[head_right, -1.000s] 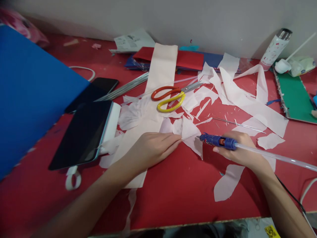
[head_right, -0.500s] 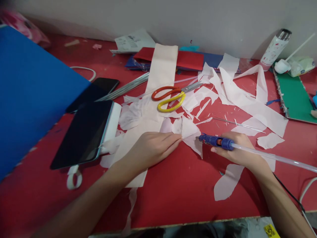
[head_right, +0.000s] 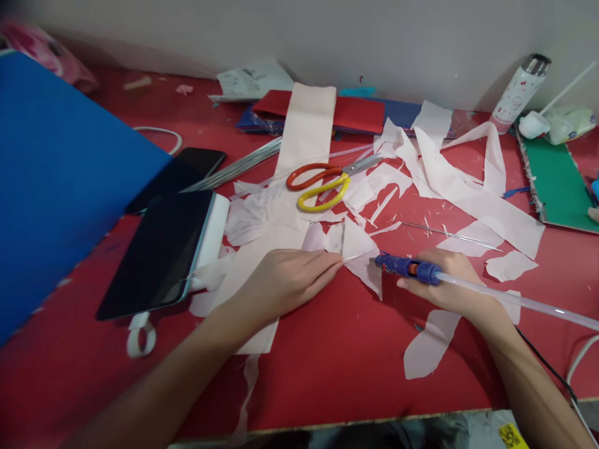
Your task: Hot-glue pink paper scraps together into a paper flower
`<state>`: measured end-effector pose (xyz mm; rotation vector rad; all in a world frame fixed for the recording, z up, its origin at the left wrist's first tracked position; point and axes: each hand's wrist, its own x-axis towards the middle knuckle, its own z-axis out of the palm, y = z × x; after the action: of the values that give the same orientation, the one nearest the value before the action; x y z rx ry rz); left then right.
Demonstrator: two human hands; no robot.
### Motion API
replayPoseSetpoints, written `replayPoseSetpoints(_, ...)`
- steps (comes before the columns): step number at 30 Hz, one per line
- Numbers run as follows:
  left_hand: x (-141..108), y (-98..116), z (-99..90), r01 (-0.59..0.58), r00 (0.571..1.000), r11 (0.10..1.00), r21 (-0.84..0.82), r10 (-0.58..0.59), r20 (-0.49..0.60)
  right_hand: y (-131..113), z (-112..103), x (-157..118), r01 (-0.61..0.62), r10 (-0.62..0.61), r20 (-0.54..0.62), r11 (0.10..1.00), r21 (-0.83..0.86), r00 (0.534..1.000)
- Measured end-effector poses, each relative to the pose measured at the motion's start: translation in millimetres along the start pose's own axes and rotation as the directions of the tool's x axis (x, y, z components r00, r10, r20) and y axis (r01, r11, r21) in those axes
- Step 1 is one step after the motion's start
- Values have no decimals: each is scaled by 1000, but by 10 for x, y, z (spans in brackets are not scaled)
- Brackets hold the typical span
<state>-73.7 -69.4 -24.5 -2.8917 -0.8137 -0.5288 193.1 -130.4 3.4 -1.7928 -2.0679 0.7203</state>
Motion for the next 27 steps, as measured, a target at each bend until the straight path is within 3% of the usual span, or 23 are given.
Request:
replayPoseSetpoints(15,-14,-25,-15,24,1000,1000,-8,-24,19,2,9,-7,-20,20,-8,1000,18,1000)
replayPoseSetpoints(27,-24,24,-80,-52,997,995,-82,57,59,10,12,-8,-31,31,15,999,10,999)
